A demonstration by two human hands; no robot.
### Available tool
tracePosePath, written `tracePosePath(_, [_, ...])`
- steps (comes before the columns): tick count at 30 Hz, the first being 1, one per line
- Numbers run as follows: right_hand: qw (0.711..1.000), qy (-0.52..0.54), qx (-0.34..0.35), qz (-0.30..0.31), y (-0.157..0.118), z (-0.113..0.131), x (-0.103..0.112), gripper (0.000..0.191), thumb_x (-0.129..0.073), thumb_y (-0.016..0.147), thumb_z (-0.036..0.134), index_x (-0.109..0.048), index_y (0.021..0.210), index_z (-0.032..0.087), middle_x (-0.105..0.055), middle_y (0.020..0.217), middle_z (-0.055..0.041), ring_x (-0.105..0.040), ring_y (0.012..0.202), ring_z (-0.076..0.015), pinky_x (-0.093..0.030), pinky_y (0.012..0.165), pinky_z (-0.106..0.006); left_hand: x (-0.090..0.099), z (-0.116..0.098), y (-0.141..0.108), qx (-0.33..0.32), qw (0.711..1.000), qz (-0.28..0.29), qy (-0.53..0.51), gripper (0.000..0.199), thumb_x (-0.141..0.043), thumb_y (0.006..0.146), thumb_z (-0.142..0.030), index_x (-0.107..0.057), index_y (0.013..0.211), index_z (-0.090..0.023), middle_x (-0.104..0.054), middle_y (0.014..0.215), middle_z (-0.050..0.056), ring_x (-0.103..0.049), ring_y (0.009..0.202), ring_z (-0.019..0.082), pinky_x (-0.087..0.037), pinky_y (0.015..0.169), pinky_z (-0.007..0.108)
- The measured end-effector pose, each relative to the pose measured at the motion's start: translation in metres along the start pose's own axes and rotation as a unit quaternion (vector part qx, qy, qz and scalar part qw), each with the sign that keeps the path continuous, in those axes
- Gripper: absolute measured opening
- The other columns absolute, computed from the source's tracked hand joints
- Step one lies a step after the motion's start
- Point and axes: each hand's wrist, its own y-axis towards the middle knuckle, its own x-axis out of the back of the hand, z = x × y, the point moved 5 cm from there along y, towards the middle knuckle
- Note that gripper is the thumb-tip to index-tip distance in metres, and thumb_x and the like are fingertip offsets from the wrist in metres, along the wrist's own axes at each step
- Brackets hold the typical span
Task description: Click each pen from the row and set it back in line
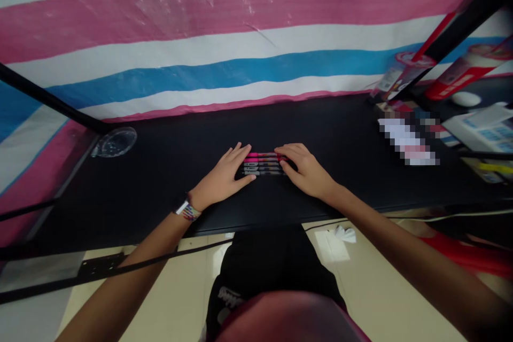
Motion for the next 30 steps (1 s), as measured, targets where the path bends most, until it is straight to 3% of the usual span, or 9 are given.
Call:
tracePosePath(7, [0.997, -0.054, 0.046, 0.044, -0.008, 0.005, -0.001, 0.050, -0.060, 0.114, 0.035, -0.066, 0.158, 0.012, -0.067, 0.160, -0.0214, -0.057, 0.152, -0.0420, -0.052, 0.127, -0.068, -0.010, -0.005, -0.005, -0.018, 0.999, -0.010, 0.043, 0.073, -0.049, 0.117, -0.055, -0.031, 0.181, -0.024, -0.034, 0.188, 0.012, -0.023, 0.178, 0.032, -0.021, 0.147, 0.057])
tracePosePath(13, [0.990, -0.086, 0.075, 0.087, -0.004, 0.002, 0.004, 0.051, -0.055, 0.117, 0.034, -0.064, 0.162, 0.013, -0.061, 0.167, -0.0214, -0.058, 0.152, -0.0414, -0.052, 0.128, -0.067, -0.014, -0.017, -0.013, -0.003, 0.998, -0.026, 0.049, 0.069, -0.043, 0.120, -0.047, -0.031, 0.180, -0.017, -0.035, 0.187, 0.015, -0.028, 0.177, 0.030, -0.024, 0.147, 0.054])
tracePosePath(18, [0.985, -0.100, 0.097, 0.098, -0.003, -0.001, 0.006, 0.051, -0.053, 0.118, 0.035, -0.063, 0.162, 0.012, -0.062, 0.166, -0.0218, -0.059, 0.150, -0.0415, -0.052, 0.127, -0.067, -0.014, -0.019, -0.013, -0.002, 0.999, -0.036, 0.040, 0.067, -0.045, 0.119, -0.048, -0.033, 0.180, -0.023, -0.038, 0.186, 0.013, -0.030, 0.177, 0.031, -0.027, 0.146, 0.056])
tracePosePath(23, [0.986, -0.094, 0.109, 0.086, -0.007, 0.000, 0.007, 0.055, -0.059, 0.115, 0.039, -0.056, 0.166, 0.017, -0.053, 0.174, -0.0219, -0.054, 0.157, -0.0428, -0.050, 0.128, -0.068, -0.010, -0.019, -0.011, 0.005, 0.999, -0.032, 0.036, 0.071, -0.050, 0.117, -0.051, -0.034, 0.180, -0.024, -0.037, 0.187, 0.012, -0.028, 0.177, 0.033, -0.027, 0.146, 0.059])
tracePosePath(26, [0.982, -0.093, 0.150, 0.065, -0.010, 0.010, 0.010, 0.045, -0.064, 0.113, 0.036, -0.066, 0.154, 0.017, -0.058, 0.168, -0.0218, -0.053, 0.157, -0.0433, -0.051, 0.126, -0.067, -0.008, -0.017, -0.011, 0.010, 0.999, -0.032, 0.034, 0.070, -0.051, 0.116, -0.054, -0.038, 0.177, -0.023, -0.037, 0.187, 0.013, -0.028, 0.177, 0.034, -0.028, 0.145, 0.059])
tracePosePath(30, [0.974, -0.086, 0.204, 0.042, -0.013, 0.024, 0.014, 0.022, -0.066, 0.111, 0.026, -0.077, 0.128, 0.018, -0.074, 0.142, -0.0175, -0.064, 0.139, -0.0386, -0.059, 0.115, -0.059, -0.005, -0.015, -0.010, 0.019, 0.999, -0.043, 0.015, 0.068, -0.052, 0.115, -0.058, -0.041, 0.174, -0.025, -0.038, 0.186, 0.015, -0.030, 0.176, 0.036, -0.030, 0.144, 0.062])
